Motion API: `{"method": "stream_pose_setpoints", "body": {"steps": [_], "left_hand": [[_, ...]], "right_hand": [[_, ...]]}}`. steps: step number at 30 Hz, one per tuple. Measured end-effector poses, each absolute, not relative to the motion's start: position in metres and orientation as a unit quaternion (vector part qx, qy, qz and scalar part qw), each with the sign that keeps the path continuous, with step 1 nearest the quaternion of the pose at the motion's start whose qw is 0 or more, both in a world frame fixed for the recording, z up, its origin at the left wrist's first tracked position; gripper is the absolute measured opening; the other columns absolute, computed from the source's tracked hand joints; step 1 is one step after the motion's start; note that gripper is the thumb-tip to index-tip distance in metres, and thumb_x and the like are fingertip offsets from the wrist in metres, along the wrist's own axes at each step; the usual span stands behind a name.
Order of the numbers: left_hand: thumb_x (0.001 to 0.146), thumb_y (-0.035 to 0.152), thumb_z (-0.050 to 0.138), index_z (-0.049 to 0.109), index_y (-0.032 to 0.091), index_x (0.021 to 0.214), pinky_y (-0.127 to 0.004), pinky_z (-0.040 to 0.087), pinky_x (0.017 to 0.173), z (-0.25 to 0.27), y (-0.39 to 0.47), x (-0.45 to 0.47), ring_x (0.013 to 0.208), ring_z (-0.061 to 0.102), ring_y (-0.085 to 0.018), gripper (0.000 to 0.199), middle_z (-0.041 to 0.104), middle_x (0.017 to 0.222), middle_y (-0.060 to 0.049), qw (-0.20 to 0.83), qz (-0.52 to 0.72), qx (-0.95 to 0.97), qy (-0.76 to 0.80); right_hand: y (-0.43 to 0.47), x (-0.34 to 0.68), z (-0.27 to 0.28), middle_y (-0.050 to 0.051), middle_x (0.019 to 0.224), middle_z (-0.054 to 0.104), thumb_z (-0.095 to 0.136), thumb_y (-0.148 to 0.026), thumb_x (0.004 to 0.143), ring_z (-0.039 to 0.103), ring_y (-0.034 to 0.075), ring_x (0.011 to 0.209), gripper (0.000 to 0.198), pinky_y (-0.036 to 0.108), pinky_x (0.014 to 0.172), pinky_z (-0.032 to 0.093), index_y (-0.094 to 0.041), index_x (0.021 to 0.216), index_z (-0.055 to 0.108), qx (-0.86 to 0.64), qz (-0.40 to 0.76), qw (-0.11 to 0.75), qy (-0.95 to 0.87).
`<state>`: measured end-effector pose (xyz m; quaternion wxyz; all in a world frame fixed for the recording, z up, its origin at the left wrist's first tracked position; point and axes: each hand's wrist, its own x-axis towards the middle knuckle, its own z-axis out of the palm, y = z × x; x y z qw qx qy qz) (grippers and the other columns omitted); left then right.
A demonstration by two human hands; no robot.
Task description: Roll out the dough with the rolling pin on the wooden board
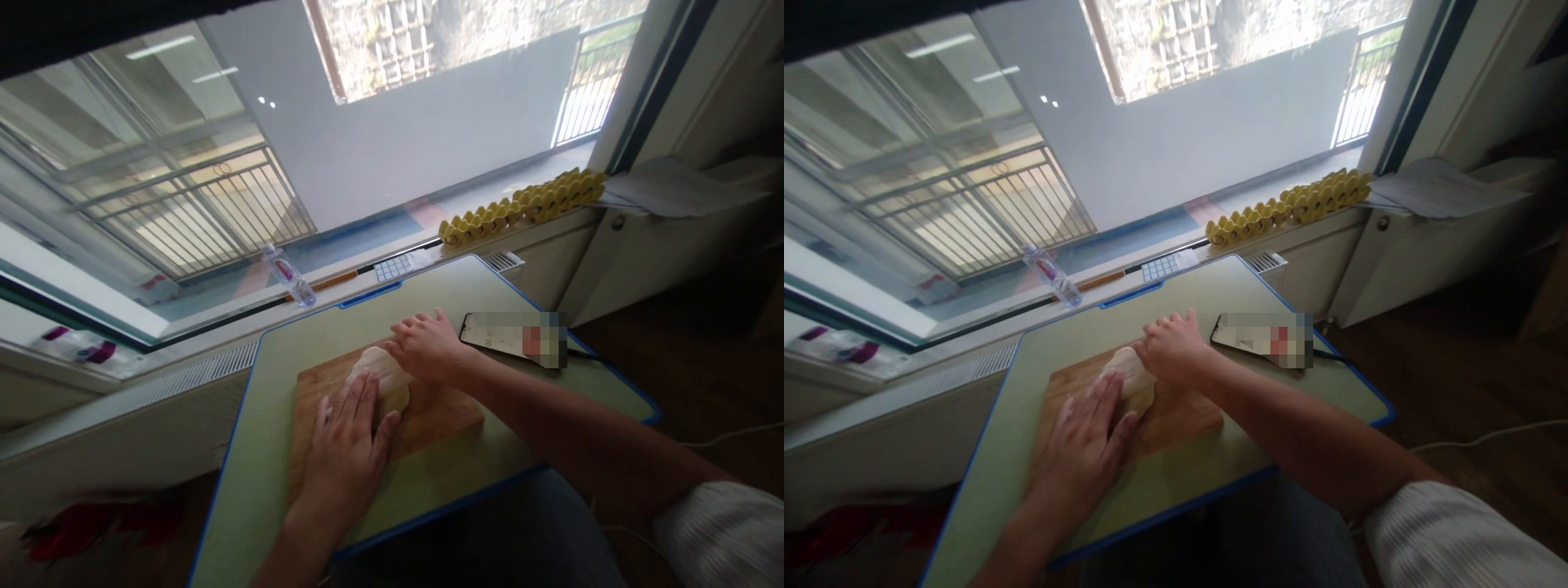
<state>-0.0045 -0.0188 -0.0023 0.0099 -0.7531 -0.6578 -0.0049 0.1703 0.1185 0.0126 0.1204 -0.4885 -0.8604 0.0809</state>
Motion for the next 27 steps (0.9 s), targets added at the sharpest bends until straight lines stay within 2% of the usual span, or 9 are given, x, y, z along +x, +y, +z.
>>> {"method": "stream_pose_setpoints", "body": {"steps": [3, 7, 10, 18, 22, 27], "left_hand": [[0.110, 0.058, 0.025, 0.035, 0.020, 0.166, -0.063, 0.026, 0.128, 0.003, 0.007, -0.005, 0.159, 0.034, -0.030, 0.069, 0.038, 0.171, -0.011, 0.007, -0.003, -0.732, -0.682], [0.109, 0.062, 0.027, 0.038, 0.023, 0.164, -0.067, 0.021, 0.128, 0.011, 0.032, -0.005, 0.159, 0.033, -0.032, 0.068, 0.040, 0.170, -0.010, 0.005, 0.015, -0.721, -0.693], [0.108, 0.065, 0.028, 0.038, 0.022, 0.164, -0.064, 0.025, 0.128, 0.010, 0.033, -0.005, 0.159, 0.033, -0.032, 0.072, 0.040, 0.170, -0.011, 0.014, 0.018, -0.727, -0.687], [0.107, 0.064, 0.031, 0.042, 0.021, 0.162, -0.059, 0.029, 0.127, 0.005, 0.023, -0.002, 0.155, 0.039, -0.031, 0.070, 0.044, 0.167, -0.012, 0.029, -0.011, -0.727, -0.686], [0.107, 0.063, 0.033, 0.040, 0.022, 0.163, -0.060, 0.029, 0.127, 0.004, 0.015, 0.001, 0.156, 0.039, -0.031, 0.070, 0.045, 0.167, -0.013, 0.036, -0.023, -0.725, -0.687], [0.107, 0.064, 0.035, 0.037, 0.021, 0.165, -0.063, 0.024, 0.128, -0.010, -0.010, 0.005, 0.158, 0.034, -0.032, 0.072, 0.039, 0.170, -0.014, 0.064, -0.036, -0.735, -0.674]], "right_hand": [[0.119, 0.170, 0.009, 0.017, 0.129, 0.073, 0.030, -0.054, 0.109, 0.060, 0.038, 0.125, 0.055, 0.069, 0.112, 0.031, -0.019, 0.122, 0.071, -0.484, 0.066, 0.124, -0.864], [0.120, 0.172, 0.007, 0.016, 0.134, 0.070, 0.030, -0.056, 0.109, 0.058, 0.040, 0.127, 0.055, 0.073, 0.109, 0.034, -0.024, 0.132, 0.069, -0.469, 0.062, 0.105, -0.875], [0.120, 0.174, 0.008, 0.016, 0.140, 0.067, 0.032, -0.055, 0.108, 0.056, 0.041, 0.130, 0.053, 0.074, 0.108, 0.034, -0.027, 0.138, 0.065, -0.465, 0.073, 0.086, -0.878], [0.119, 0.174, 0.010, 0.018, 0.141, 0.066, 0.030, -0.054, 0.108, 0.055, 0.040, 0.129, 0.055, 0.069, 0.105, 0.039, -0.023, 0.142, 0.062, -0.459, 0.073, 0.074, -0.883], [0.114, 0.173, 0.005, 0.019, 0.137, 0.067, 0.031, -0.051, 0.109, 0.056, 0.040, 0.126, 0.053, 0.069, 0.103, 0.040, -0.023, 0.139, 0.064, -0.454, 0.036, 0.090, -0.886], [0.082, 0.181, -0.004, 0.016, 0.142, 0.065, 0.029, -0.051, 0.110, 0.050, 0.038, 0.134, 0.053, 0.067, 0.112, 0.032, -0.025, 0.141, 0.064, -0.466, -0.001, 0.149, -0.872]]}}
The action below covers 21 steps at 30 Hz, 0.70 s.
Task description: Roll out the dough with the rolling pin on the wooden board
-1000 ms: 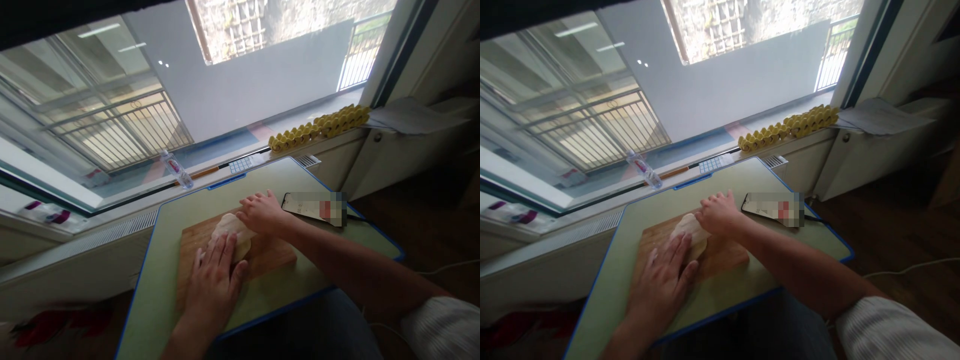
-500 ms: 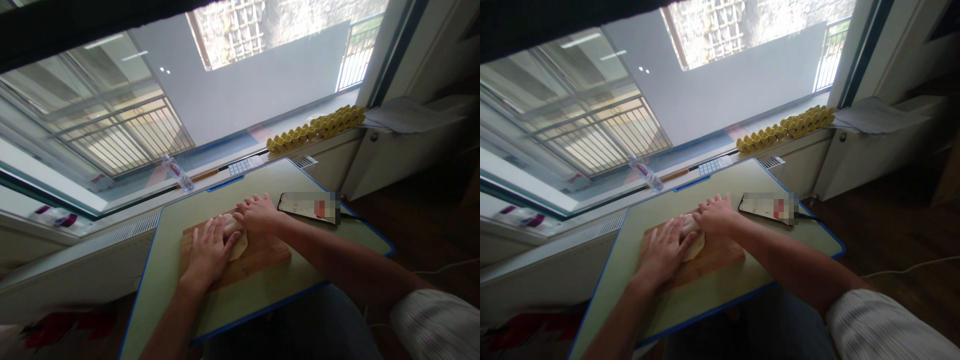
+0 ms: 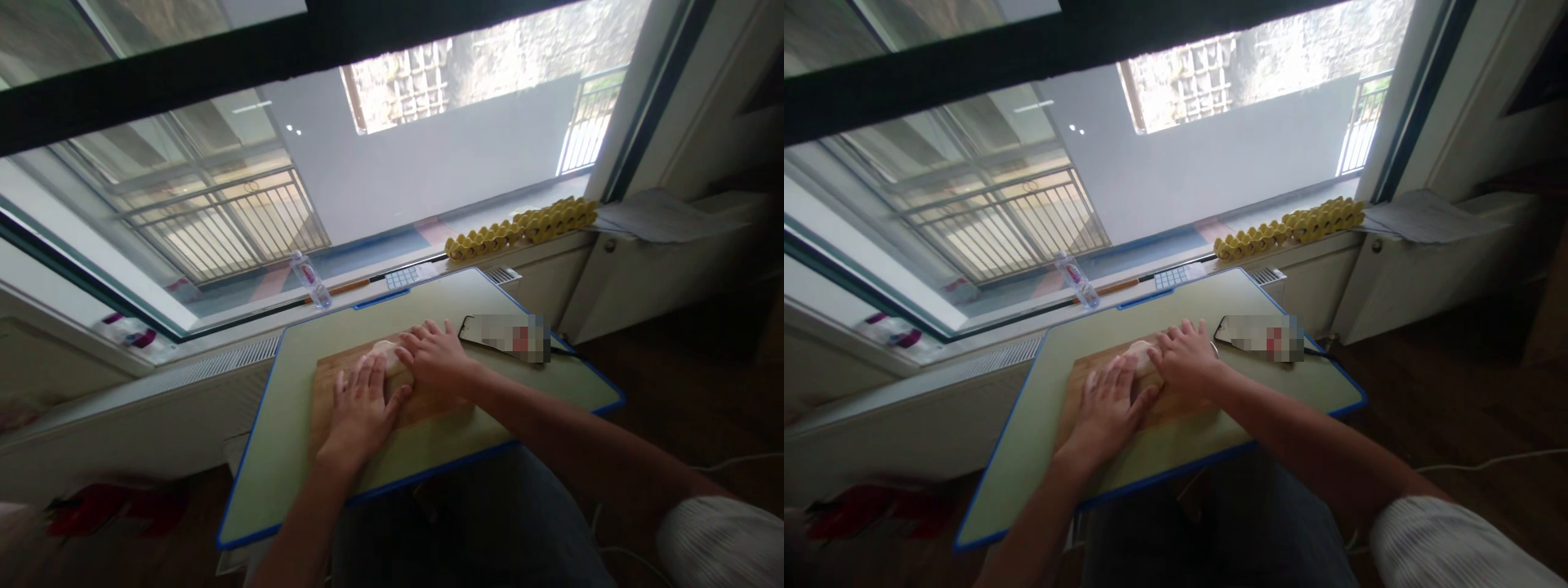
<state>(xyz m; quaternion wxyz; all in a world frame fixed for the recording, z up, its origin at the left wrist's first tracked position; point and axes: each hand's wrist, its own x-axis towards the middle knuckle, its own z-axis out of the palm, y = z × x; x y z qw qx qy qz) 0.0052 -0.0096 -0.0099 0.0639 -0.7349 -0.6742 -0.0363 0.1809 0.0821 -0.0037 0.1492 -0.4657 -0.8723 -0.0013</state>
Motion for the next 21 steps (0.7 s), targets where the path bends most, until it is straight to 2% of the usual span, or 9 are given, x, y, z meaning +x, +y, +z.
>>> {"method": "stream_pose_setpoints", "body": {"steps": [4, 7, 11, 16, 21], "left_hand": [[0.104, 0.068, 0.038, 0.035, 0.019, 0.166, -0.069, 0.019, 0.128, -0.022, -0.032, 0.008, 0.159, 0.031, -0.035, 0.079, 0.036, 0.171, -0.016, 0.083, -0.050, -0.749, -0.655], [0.104, 0.068, 0.037, 0.036, 0.018, 0.166, -0.069, 0.019, 0.128, -0.023, -0.039, 0.008, 0.160, 0.030, -0.035, 0.079, 0.035, 0.172, -0.015, 0.082, -0.056, -0.754, -0.649], [0.106, 0.066, 0.032, 0.034, 0.020, 0.166, -0.067, 0.016, 0.130, -0.012, -0.027, 0.005, 0.160, 0.029, -0.032, 0.076, 0.033, 0.173, -0.013, 0.037, -0.039, -0.753, -0.656], [0.107, 0.067, 0.027, 0.033, 0.025, 0.166, -0.062, 0.020, 0.130, 0.004, 0.008, -0.004, 0.160, 0.030, -0.030, 0.073, 0.036, 0.172, -0.009, -0.023, -0.031, -0.736, -0.676], [0.108, 0.065, 0.024, 0.036, 0.026, 0.164, -0.061, 0.024, 0.127, 0.012, 0.025, -0.008, 0.160, 0.029, -0.031, 0.070, 0.036, 0.172, -0.011, -0.043, -0.017, -0.735, -0.677]], "right_hand": [[0.053, 0.190, -0.013, 0.010, 0.160, 0.053, 0.028, -0.050, 0.111, 0.035, 0.037, 0.151, 0.054, 0.066, 0.122, 0.020, -0.027, 0.151, 0.057, -0.483, 0.000, 0.188, -0.855], [0.042, 0.195, -0.020, 0.007, 0.166, 0.047, 0.029, -0.049, 0.111, 0.029, 0.035, 0.157, 0.054, 0.065, 0.125, 0.015, -0.029, 0.155, 0.053, -0.501, 0.013, 0.189, -0.844], [0.049, 0.194, -0.018, 0.007, 0.166, 0.047, 0.031, -0.052, 0.111, 0.032, 0.037, 0.155, 0.054, 0.067, 0.122, 0.022, -0.030, 0.156, 0.052, -0.508, 0.020, 0.168, -0.844], [0.074, 0.184, -0.006, 0.010, 0.153, 0.059, 0.030, -0.052, 0.111, 0.045, 0.036, 0.142, 0.052, 0.066, 0.115, 0.034, -0.029, 0.143, 0.063, -0.500, 0.006, 0.160, -0.851], [0.081, 0.178, -0.001, 0.014, 0.141, 0.066, 0.031, -0.049, 0.111, 0.049, 0.036, 0.133, 0.050, 0.063, 0.113, 0.035, -0.025, 0.132, 0.069, -0.505, 0.002, 0.158, -0.848]]}}
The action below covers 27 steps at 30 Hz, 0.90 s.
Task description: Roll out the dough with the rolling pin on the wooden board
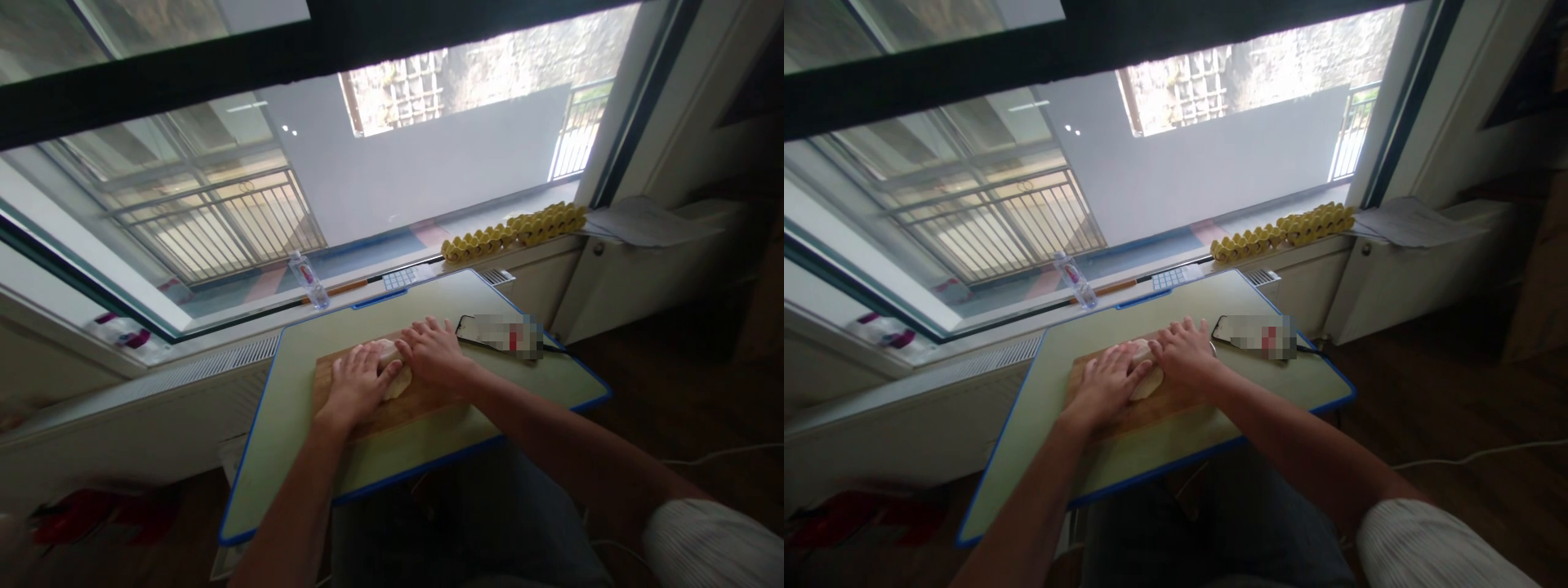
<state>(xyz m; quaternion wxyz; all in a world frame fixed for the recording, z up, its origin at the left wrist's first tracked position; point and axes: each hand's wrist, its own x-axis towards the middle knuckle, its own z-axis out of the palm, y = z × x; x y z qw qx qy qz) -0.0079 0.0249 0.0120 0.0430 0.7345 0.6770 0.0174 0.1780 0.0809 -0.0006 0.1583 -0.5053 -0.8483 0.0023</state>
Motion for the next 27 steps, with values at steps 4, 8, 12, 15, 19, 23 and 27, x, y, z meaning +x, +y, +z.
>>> {"method": "stream_pose_setpoints", "body": {"steps": [4, 8, 12, 15, 19, 23, 27], "left_hand": [[0.107, 0.065, 0.029, 0.038, 0.023, 0.163, -0.065, 0.023, 0.127, 0.005, 0.007, -0.003, 0.156, 0.037, -0.033, 0.071, 0.041, 0.169, -0.014, 0.004, 0.031, 0.736, 0.677], [0.106, 0.065, 0.034, 0.038, 0.022, 0.163, -0.069, 0.015, 0.128, -0.008, -0.024, 0.006, 0.157, 0.035, -0.033, 0.072, 0.040, 0.169, -0.016, -0.032, 0.057, 0.738, 0.672], [0.105, 0.066, 0.037, 0.033, 0.021, 0.166, -0.069, 0.017, 0.127, -0.012, -0.048, 0.012, 0.159, 0.031, -0.034, 0.076, 0.035, 0.172, -0.017, -0.034, 0.068, 0.734, 0.675], [0.105, 0.066, 0.037, 0.033, 0.022, 0.167, -0.068, 0.021, 0.127, -0.011, -0.053, 0.012, 0.160, 0.029, -0.034, 0.076, 0.033, 0.172, -0.016, -0.033, 0.068, 0.734, 0.675], [0.107, 0.064, 0.032, 0.035, 0.021, 0.166, -0.070, 0.016, 0.128, -0.007, -0.044, 0.008, 0.161, 0.029, -0.033, 0.072, 0.032, 0.173, -0.014, -0.018, 0.067, 0.737, 0.673], [0.109, 0.061, 0.025, 0.035, 0.021, 0.166, -0.070, 0.012, 0.129, -0.002, -0.019, -0.001, 0.161, 0.028, -0.030, 0.070, 0.033, 0.173, -0.012, 0.016, 0.076, 0.735, 0.674], [0.110, 0.059, 0.022, 0.037, 0.023, 0.165, -0.069, 0.012, 0.129, 0.006, 0.012, -0.012, 0.161, 0.029, -0.030, 0.068, 0.036, 0.171, -0.011, 0.046, 0.070, 0.723, 0.686]], "right_hand": [[0.067, 0.183, -0.006, 0.010, 0.150, 0.062, 0.027, -0.051, 0.111, 0.046, 0.036, 0.141, 0.053, 0.066, 0.116, 0.030, -0.028, 0.140, 0.065, -0.506, 0.023, 0.175, -0.844], [0.045, 0.192, -0.011, 0.009, 0.164, 0.050, 0.031, -0.050, 0.110, 0.035, 0.037, 0.153, 0.057, 0.065, 0.122, 0.024, -0.025, 0.158, 0.050, -0.518, 0.048, 0.159, -0.839], [0.020, 0.200, -0.009, 0.011, 0.168, 0.042, 0.035, -0.046, 0.109, 0.025, 0.037, 0.159, 0.059, 0.064, 0.127, 0.012, -0.022, 0.161, 0.045, -0.510, 0.039, 0.173, -0.842], [0.005, 0.203, -0.012, 0.011, 0.169, 0.041, 0.031, -0.045, 0.110, 0.022, 0.035, 0.161, 0.059, 0.064, 0.128, 0.005, -0.019, 0.162, 0.045, -0.503, 0.024, 0.196, -0.842], [0.008, 0.203, -0.022, 0.011, 0.171, 0.038, 0.029, -0.050, 0.111, 0.020, 0.034, 0.162, 0.063, 0.065, 0.128, 0.007, -0.018, 0.165, 0.039, -0.493, 0.025, 0.188, -0.849], [0.032, 0.198, -0.021, 0.011, 0.172, 0.036, 0.029, -0.056, 0.110, 0.022, 0.035, 0.161, 0.068, 0.067, 0.126, 0.013, -0.019, 0.167, 0.034, -0.504, 0.044, 0.154, -0.849], [0.056, 0.188, -0.010, 0.012, 0.169, 0.041, 0.028, -0.057, 0.110, 0.029, 0.035, 0.158, 0.068, 0.068, 0.125, 0.020, -0.018, 0.164, 0.038, -0.521, 0.059, 0.143, -0.840]]}}
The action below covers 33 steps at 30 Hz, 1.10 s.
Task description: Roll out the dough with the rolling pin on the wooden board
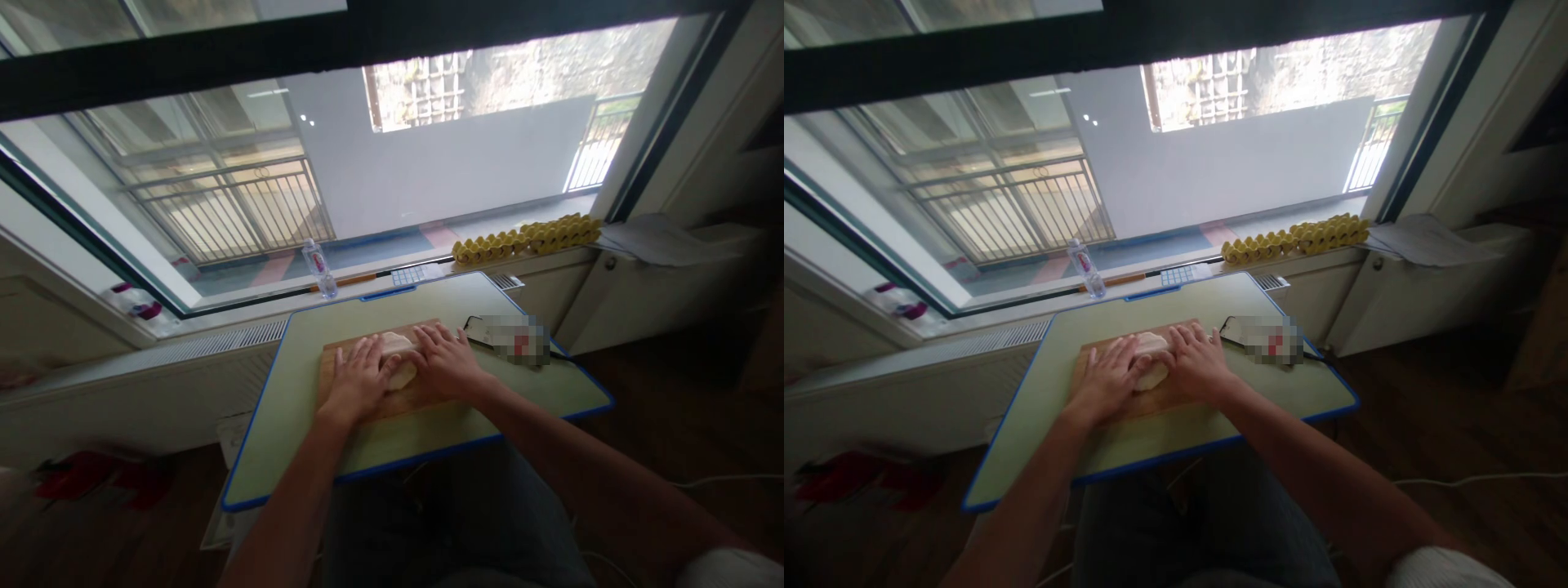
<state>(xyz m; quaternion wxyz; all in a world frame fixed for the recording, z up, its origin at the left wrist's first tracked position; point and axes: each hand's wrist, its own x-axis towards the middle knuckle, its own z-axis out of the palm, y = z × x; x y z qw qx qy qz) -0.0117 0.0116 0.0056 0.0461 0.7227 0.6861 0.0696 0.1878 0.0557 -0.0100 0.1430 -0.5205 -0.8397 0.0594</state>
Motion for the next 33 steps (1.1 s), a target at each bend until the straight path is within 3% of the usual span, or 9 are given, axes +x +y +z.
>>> {"method": "stream_pose_setpoints", "body": {"steps": [6, 11, 18, 23, 28, 33], "left_hand": [[0.111, 0.055, 0.019, 0.041, 0.025, 0.163, -0.074, 0.016, 0.126, 0.008, 0.020, -0.021, 0.158, 0.034, -0.032, 0.064, 0.043, 0.168, -0.011, 0.016, 0.065, 0.706, 0.705], [0.111, 0.053, 0.025, 0.038, 0.022, 0.164, -0.068, 0.019, 0.128, -0.002, -0.016, -0.016, 0.156, 0.038, -0.031, 0.064, 0.047, 0.166, -0.013, -0.012, 0.081, 0.704, 0.706], [0.110, 0.053, 0.032, 0.038, 0.022, 0.165, -0.064, 0.024, 0.128, -0.018, -0.069, -0.009, 0.158, 0.034, -0.031, 0.063, 0.041, 0.169, -0.012, -0.055, 0.107, 0.705, 0.699], [0.110, 0.051, 0.033, 0.039, 0.024, 0.164, -0.064, 0.024, 0.128, -0.019, -0.077, -0.013, 0.158, 0.035, -0.031, 0.061, 0.042, 0.169, -0.011, -0.049, 0.117, 0.712, 0.690], [0.109, 0.040, 0.038, 0.050, 0.024, 0.158, -0.064, 0.027, 0.128, -0.006, -0.058, -0.022, 0.152, 0.044, -0.031, 0.052, 0.052, 0.162, -0.011, -0.042, 0.119, 0.720, 0.682], [0.104, 0.027, 0.045, 0.061, 0.025, 0.144, -0.062, 0.028, 0.127, 0.002, -0.035, -0.032, 0.143, 0.054, -0.029, 0.043, 0.064, 0.150, -0.010, -0.026, 0.133, 0.728, 0.672]], "right_hand": [[0.056, 0.184, -0.006, 0.013, 0.165, 0.047, 0.027, -0.055, 0.110, 0.034, 0.034, 0.155, 0.064, 0.065, 0.123, 0.024, -0.020, 0.160, 0.045, -0.533, 0.066, 0.144, -0.831], [0.027, 0.193, -0.012, 0.014, 0.162, 0.051, 0.036, -0.053, 0.109, 0.038, 0.033, 0.150, 0.063, 0.054, 0.124, 0.025, -0.015, 0.158, 0.048, -0.511, 0.044, 0.172, -0.841], [-0.019, 0.205, -0.019, 0.010, 0.171, 0.037, 0.037, -0.054, 0.108, 0.025, 0.034, 0.159, 0.067, 0.054, 0.125, 0.025, -0.019, 0.165, 0.040, -0.511, 0.042, 0.175, -0.841], [-0.022, 0.207, -0.019, 0.009, 0.171, 0.037, 0.034, -0.051, 0.108, 0.025, 0.034, 0.160, 0.064, 0.060, 0.125, 0.024, -0.021, 0.165, 0.039, -0.514, 0.037, 0.162, -0.842], [0.005, 0.207, -0.013, 0.010, 0.160, 0.053, 0.041, -0.043, 0.108, 0.040, 0.030, 0.149, 0.051, 0.055, 0.123, 0.023, -0.024, 0.154, 0.052, -0.495, 0.054, 0.197, -0.845], [0.033, 0.204, -0.007, 0.011, 0.131, 0.072, 0.053, -0.032, 0.103, 0.054, 0.028, 0.131, 0.033, 0.048, 0.120, 0.025, -0.022, 0.131, 0.068, -0.478, 0.072, 0.199, -0.852]]}}
